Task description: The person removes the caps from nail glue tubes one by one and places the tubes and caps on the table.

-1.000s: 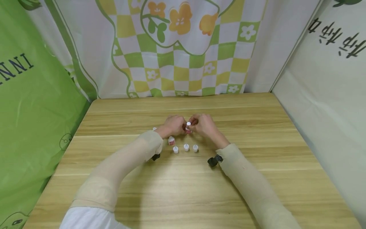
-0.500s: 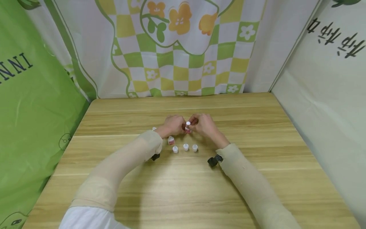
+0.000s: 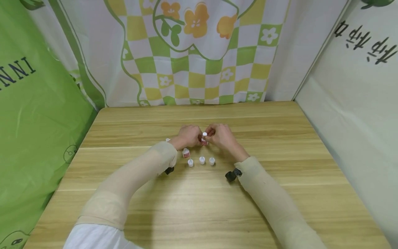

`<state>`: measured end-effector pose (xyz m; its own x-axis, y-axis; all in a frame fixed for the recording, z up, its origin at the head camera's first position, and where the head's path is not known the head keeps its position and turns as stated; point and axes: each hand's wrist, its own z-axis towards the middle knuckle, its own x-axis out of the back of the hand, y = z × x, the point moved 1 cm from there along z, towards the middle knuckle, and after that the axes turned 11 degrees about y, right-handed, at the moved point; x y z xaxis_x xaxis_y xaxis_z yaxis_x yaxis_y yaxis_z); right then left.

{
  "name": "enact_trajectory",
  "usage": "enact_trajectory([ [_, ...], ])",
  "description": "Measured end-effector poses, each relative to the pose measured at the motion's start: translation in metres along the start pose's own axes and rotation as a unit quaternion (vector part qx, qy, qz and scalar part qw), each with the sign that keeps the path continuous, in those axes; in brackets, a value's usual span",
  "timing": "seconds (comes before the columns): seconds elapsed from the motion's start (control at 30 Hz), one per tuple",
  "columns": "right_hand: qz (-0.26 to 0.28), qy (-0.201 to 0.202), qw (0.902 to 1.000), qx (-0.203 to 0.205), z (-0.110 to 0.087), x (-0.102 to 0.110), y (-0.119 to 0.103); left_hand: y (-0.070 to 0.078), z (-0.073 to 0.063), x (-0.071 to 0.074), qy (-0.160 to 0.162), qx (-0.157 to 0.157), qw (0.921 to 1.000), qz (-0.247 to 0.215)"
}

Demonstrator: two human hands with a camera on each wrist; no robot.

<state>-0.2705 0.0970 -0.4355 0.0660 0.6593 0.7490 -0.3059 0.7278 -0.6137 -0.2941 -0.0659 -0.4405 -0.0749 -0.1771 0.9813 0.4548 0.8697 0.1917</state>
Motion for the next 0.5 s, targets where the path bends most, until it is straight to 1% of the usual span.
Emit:
enact_trajectory([
  [0.17, -0.003, 0.002, 0.9999, 0.013, -0.0001, 0.0001, -0.0006, 0.0001, 0.0002, 0.0002, -0.002, 0.004, 1.0, -0.002],
  [0.37, -0.005, 0.003, 1.0, 0.004, -0.0007, 0.0001, -0.0001, 0.0, -0.0008, -0.0011, 0.001, 0.001, 1.0, -0.001],
  [0.5, -0.004, 0.005, 1.0, 0.007, -0.0004, -0.0007, 0.0001, 0.0001, -0.001, -0.0013, 0.005, 0.001, 1.0, -0.004],
])
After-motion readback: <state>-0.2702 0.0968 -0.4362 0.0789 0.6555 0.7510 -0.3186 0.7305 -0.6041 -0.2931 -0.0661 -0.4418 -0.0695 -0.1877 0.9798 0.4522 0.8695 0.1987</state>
